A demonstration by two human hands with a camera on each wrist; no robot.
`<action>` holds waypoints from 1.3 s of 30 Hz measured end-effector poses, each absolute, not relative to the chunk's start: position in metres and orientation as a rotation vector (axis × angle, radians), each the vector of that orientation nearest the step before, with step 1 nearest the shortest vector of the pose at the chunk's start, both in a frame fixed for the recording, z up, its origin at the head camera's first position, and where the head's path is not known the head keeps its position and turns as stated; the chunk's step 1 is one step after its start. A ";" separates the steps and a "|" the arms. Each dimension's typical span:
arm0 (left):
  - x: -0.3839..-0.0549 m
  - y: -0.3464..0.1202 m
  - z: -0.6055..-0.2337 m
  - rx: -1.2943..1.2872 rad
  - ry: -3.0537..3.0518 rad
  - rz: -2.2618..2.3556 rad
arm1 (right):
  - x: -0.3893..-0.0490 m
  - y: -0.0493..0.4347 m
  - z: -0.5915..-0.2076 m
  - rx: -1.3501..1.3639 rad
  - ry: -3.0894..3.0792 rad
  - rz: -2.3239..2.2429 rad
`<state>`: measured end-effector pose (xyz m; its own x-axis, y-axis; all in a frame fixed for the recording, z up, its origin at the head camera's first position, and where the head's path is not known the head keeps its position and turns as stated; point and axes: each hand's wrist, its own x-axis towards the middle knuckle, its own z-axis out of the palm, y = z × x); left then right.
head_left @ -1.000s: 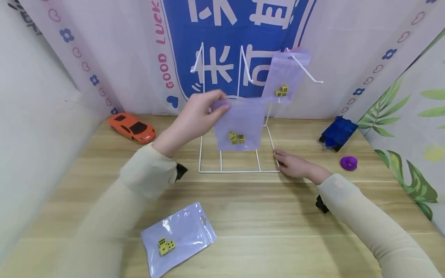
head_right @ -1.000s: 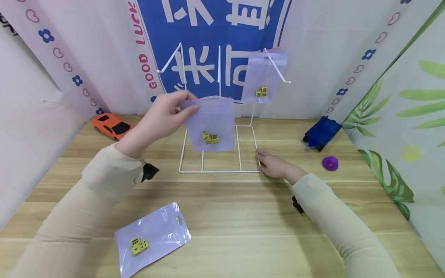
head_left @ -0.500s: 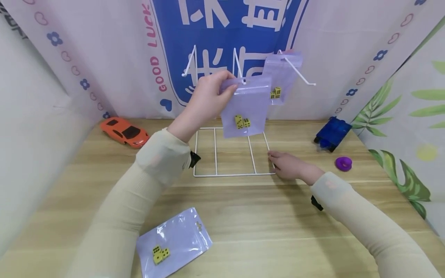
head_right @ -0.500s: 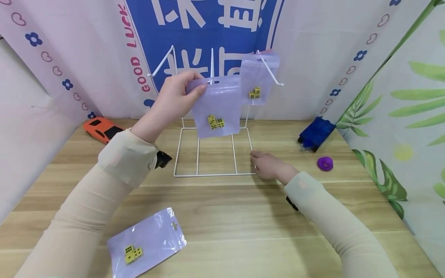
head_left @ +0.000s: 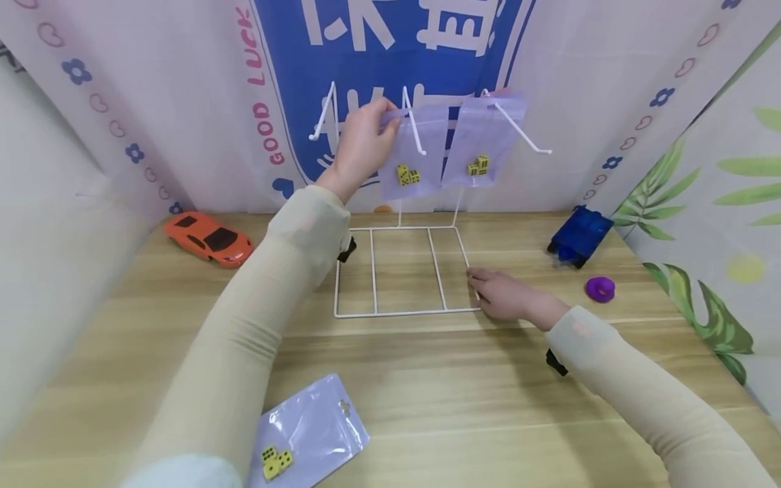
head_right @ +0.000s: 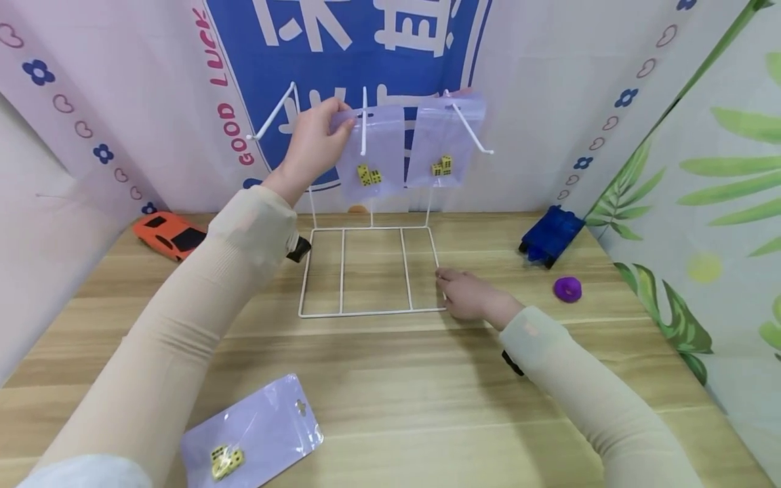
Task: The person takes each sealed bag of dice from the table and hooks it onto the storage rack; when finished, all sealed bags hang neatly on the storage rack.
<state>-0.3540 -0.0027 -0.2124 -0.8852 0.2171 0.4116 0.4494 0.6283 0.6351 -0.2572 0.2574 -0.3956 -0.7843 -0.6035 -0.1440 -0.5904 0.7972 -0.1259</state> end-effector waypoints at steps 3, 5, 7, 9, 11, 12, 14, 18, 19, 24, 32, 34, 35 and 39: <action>-0.366 -0.001 -0.214 -0.509 -2.544 -1.118 | -0.256 0.257 -0.394 -0.956 2.810 -0.117; -0.373 0.001 -0.215 -0.488 -2.546 -1.119 | -0.255 0.258 -0.394 -0.965 2.813 -0.109; -0.379 0.002 -0.216 -0.464 -2.555 -1.118 | -0.255 0.258 -0.395 -0.966 2.813 -0.103; -0.384 0.003 -0.216 -0.448 -2.554 -1.105 | -0.255 0.258 -0.395 -0.960 2.816 -0.100; -0.386 0.002 -0.217 -0.429 -2.553 -1.095 | -0.253 0.257 -0.396 -0.953 2.814 -0.103; -0.387 0.001 -0.217 -0.421 -2.551 -1.089 | -0.253 0.257 -0.396 -0.948 2.813 -0.110; -0.388 0.000 -0.218 -0.406 -2.544 -1.083 | -0.252 0.256 -0.397 -0.933 2.814 -0.115; -0.385 -0.003 -0.220 -0.386 -2.535 -1.112 | -0.252 0.256 -0.399 -0.904 2.813 -0.116; -0.384 -0.005 -0.222 -0.396 -2.534 -1.132 | -0.253 0.256 -0.399 -0.901 2.813 -0.117; -0.366 -0.026 -0.242 -0.486 -2.632 -1.202 | -0.257 0.260 -0.400 -0.930 2.846 -0.167; -0.307 -0.087 -0.301 -0.736 -2.923 -1.016 | -0.266 0.263 -0.400 -1.019 2.873 -0.269; -0.291 -0.102 -0.313 -0.807 -2.986 -0.974 | -0.267 0.262 -0.401 -1.030 2.860 -0.278; -0.282 -0.110 -0.318 -0.836 -3.017 -0.962 | -0.268 0.262 -0.402 -1.029 2.855 -0.282; -0.251 -0.137 -0.337 -0.972 -3.092 -0.904 | -0.269 0.259 -0.404 -1.047 2.847 -0.307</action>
<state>-0.2508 -0.1369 -0.3371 -0.8103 0.5839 -0.0505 0.4648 0.6928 0.5514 -0.2694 0.2594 -0.4043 -0.7604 -0.6492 -0.0177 -0.6305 0.7445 -0.2195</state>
